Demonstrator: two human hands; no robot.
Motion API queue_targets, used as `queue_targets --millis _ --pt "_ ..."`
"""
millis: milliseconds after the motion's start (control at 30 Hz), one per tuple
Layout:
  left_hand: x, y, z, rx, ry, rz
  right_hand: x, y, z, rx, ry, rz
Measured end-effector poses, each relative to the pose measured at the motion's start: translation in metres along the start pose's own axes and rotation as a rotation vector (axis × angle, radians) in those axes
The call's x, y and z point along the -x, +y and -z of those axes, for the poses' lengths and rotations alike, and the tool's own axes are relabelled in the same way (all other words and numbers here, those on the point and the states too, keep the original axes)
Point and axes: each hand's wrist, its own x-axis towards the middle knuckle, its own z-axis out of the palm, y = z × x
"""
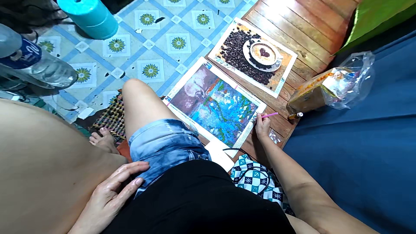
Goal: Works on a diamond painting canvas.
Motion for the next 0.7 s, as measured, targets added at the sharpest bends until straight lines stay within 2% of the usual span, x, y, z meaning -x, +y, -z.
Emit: queue_targets --millis 300,567,700 --pt "0.000 0.001 -0.001 0.004 0.009 -0.002 -0.004 -0.017 -0.009 -0.176 0.062 -0.020" --pt "0.000 -0.001 -0.002 0.012 0.003 0.005 -0.003 -0.040 -0.019 -0.359 0.080 -0.174" --pt "0.000 0.000 -0.002 0.021 0.008 0.009 -0.004 -0.042 -0.023 -0.401 0.108 -0.191"
